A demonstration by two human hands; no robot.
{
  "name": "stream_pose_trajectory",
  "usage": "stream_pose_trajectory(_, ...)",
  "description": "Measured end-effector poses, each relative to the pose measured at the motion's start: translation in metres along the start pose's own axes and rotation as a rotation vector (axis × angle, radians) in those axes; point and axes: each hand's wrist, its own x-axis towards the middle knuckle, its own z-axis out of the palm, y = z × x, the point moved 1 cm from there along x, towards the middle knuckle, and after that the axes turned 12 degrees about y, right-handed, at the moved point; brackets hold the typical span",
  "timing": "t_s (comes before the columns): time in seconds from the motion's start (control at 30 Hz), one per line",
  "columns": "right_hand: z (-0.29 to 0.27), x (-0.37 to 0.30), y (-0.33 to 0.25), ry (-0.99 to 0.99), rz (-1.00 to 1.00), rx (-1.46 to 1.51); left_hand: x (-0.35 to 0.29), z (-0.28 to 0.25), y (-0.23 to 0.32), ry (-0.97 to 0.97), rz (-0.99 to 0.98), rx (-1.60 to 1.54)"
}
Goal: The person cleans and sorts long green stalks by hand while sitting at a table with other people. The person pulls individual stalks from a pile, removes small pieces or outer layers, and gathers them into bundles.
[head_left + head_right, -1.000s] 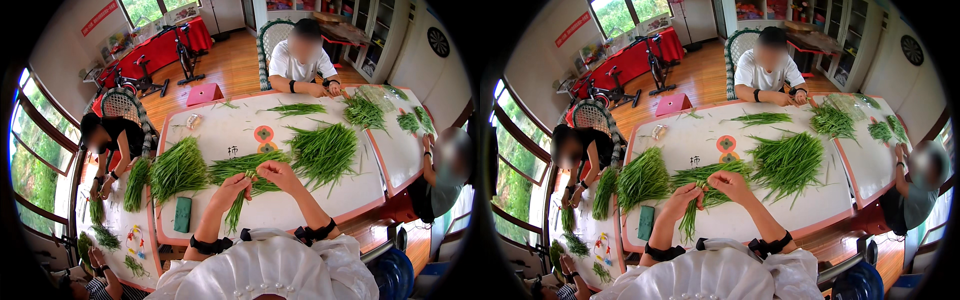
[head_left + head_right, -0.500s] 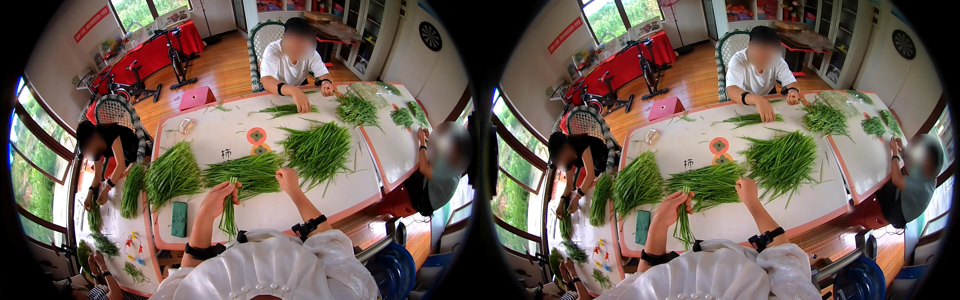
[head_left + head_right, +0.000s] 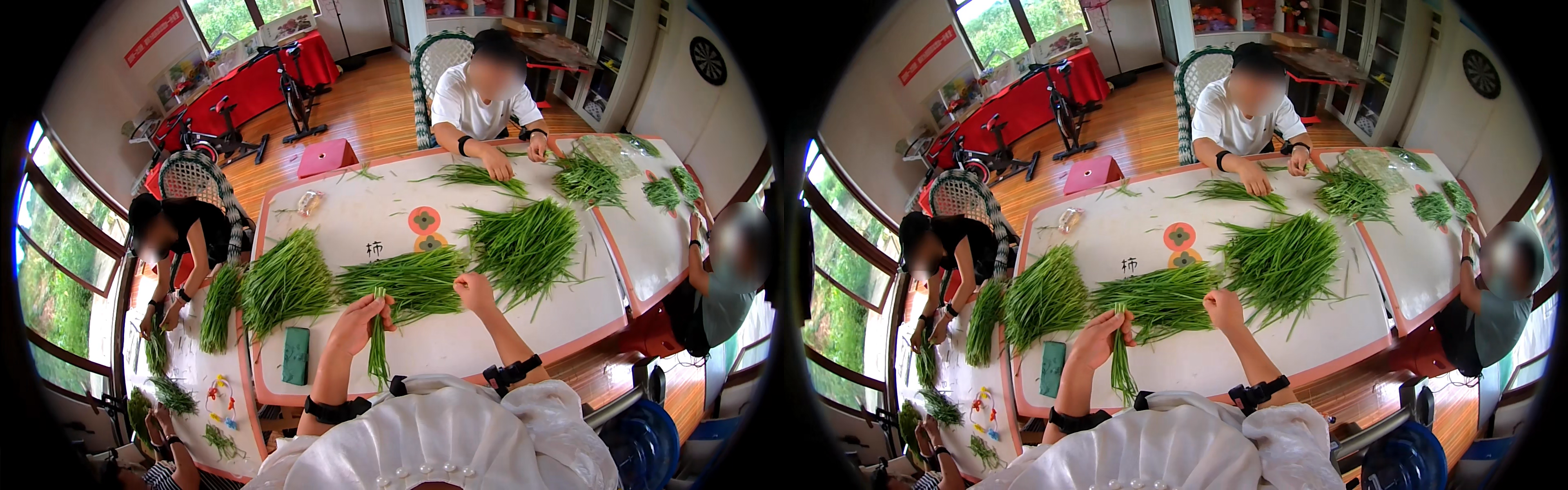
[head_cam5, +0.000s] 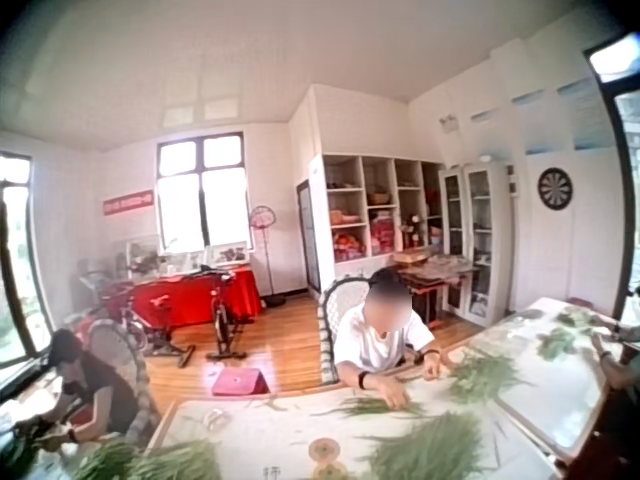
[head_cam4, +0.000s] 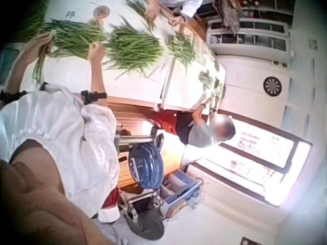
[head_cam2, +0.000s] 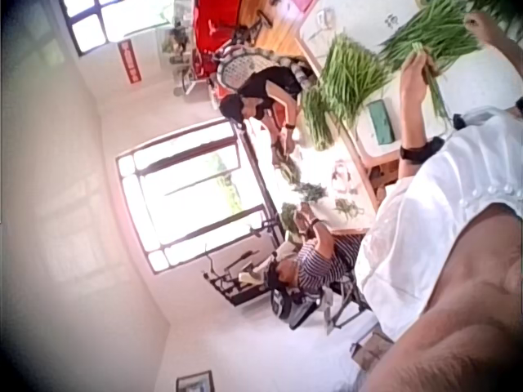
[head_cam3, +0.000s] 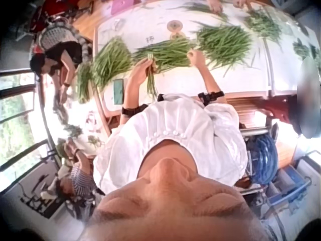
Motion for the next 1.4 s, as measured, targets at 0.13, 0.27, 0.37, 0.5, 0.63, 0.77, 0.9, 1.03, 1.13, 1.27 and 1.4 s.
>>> stream_pose_trajectory(0.13, -0.032, 0.003, -0.026, -0.232, 0.373, 0.369, 0.001, -0.004, 0.001, 0.003, 0.018, -0.016)
stream_pose_trajectory(0.27, -0.055, -0.002, -0.043, -0.285, 0.37, 0.377, 0.001, 0.003, 0.001, 0.035, 0.065, -0.059)
stream_pose_trajectory(0.37, -0.071, -0.004, -0.063, -0.26, 0.31, 0.391, 0.004, 0.008, 0.002, 0.041, 0.09, -0.044)
stream_pose_trajectory(0.5, -0.08, -0.007, -0.074, -0.204, 0.254, 0.399, 0.005, 0.012, 0.001, 0.004, 0.11, 0.022)
stream_pose_trajectory(0.63, -0.089, -0.015, -0.103, -0.178, 0.112, 0.219, 0.007, 0.019, 0.001, 0.011, 0.165, 0.148)
stream_pose_trajectory(0.77, -0.092, -0.021, -0.139, -0.191, 0.023, 0.193, 0.012, 0.029, -0.001, -0.013, 0.225, 0.392)
stream_pose_trajectory(0.9, -0.088, -0.024, -0.16, -0.25, 0.048, 0.351, 0.017, 0.031, -0.014, -0.05, 0.293, 0.553)
stream_pose_trajectory(1.03, -0.086, -0.021, -0.169, -0.342, 0.109, 0.467, 0.013, 0.034, -0.013, -0.065, 0.309, 0.676)
stream_pose_trajectory(1.13, -0.08, -0.019, -0.169, -0.381, 0.172, 0.569, -0.001, 0.052, 0.005, -0.109, 0.308, 0.891)
stream_pose_trajectory(1.27, -0.074, -0.015, -0.173, -0.416, 0.218, 0.612, 0.009, 0.035, -0.013, -0.076, 0.25, 0.672)
stream_pose_trajectory(1.4, -0.077, -0.012, -0.169, -0.407, 0.26, 0.668, 0.004, 0.03, -0.005, -0.02, 0.23, 0.476)
